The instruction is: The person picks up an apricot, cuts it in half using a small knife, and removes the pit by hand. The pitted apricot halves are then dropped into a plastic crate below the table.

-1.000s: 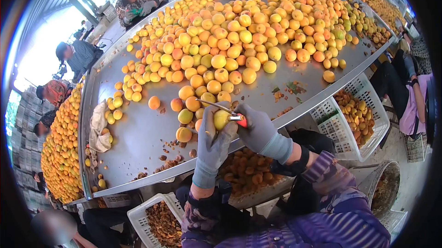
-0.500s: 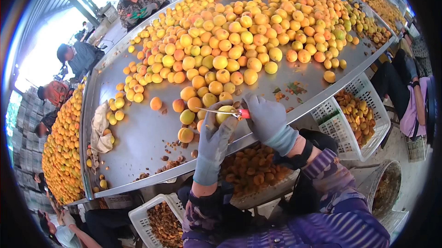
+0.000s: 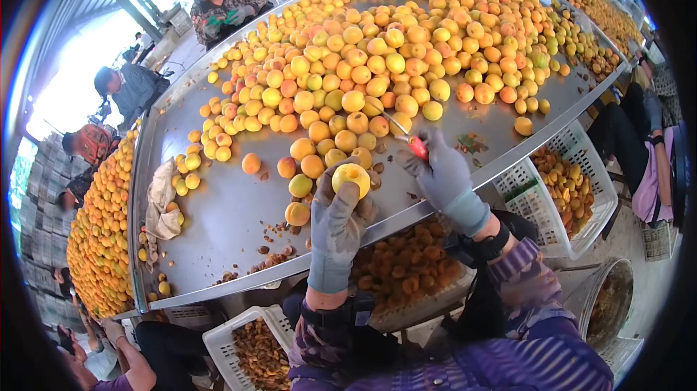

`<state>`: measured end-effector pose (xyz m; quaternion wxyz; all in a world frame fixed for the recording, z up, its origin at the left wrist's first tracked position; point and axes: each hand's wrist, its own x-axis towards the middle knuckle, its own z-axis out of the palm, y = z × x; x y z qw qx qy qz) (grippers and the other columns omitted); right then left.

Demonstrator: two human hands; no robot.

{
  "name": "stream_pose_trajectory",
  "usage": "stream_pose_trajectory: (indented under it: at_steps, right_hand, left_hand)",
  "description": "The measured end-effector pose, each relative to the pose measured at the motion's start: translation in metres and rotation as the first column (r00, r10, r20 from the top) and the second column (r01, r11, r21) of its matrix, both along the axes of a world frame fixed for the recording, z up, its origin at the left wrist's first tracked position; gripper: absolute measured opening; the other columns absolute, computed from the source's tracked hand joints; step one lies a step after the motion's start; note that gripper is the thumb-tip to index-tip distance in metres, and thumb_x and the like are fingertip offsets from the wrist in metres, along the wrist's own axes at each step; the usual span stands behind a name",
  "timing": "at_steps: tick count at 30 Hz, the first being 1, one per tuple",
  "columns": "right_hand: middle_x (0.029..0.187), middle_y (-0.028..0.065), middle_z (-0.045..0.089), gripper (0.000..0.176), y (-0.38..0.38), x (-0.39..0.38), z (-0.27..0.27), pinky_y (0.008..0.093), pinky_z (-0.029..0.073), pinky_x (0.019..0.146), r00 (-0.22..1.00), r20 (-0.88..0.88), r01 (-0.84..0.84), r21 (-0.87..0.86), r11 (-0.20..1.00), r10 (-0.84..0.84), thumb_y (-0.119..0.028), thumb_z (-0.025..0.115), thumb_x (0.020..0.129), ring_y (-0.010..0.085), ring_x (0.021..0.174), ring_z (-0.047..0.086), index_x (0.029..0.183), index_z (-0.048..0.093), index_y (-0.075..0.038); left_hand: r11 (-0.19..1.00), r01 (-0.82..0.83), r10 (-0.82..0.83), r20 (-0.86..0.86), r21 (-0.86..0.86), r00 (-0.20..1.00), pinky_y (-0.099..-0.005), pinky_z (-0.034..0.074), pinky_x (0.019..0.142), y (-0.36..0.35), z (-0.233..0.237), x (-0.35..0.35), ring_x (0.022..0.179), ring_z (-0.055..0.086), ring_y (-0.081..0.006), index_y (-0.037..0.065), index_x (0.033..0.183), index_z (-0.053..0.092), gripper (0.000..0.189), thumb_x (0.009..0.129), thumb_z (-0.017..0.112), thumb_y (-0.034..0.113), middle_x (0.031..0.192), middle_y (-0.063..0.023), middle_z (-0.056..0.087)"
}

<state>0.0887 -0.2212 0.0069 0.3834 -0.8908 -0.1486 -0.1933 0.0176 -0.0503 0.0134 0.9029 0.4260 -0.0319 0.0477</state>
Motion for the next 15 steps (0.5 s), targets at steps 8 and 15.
stream_pose_trajectory:
  at_steps: [8,15]
  right_hand:
    - [0.07,0.0015,0.044,0.035,-0.005,-0.028,0.011,0.0251,0.038,0.057,0.665,-0.134,-0.61,0.469,0.638,0.735,-0.038,0.048,0.098,0.0104,0.062,0.041,0.095,0.052,-0.003]
    - [0.067,0.014,0.055,0.032,-0.007,-0.031,0.011,0.0352,0.045,0.057,0.712,-0.168,-0.572,0.425,0.702,0.682,-0.034,0.057,0.094,0.0285,0.058,0.055,0.106,0.057,-0.004]
  left_hand:
    - [0.991,-0.029,0.017,0.091,0.133,0.996,-0.0213,0.042,0.066,0.006,0.003,0.004,0.086,0.058,-0.0135,-0.002,0.133,0.043,0.065,0.08,0.075,0.019,0.111,-0.0138,0.061]
    - [0.988,-0.019,0.009,0.068,0.151,0.998,-0.0227,0.047,0.081,0.006,0.006,0.002,0.099,0.057,-0.0136,-0.007,0.132,0.042,0.068,0.078,0.077,0.015,0.111,-0.0082,0.059]
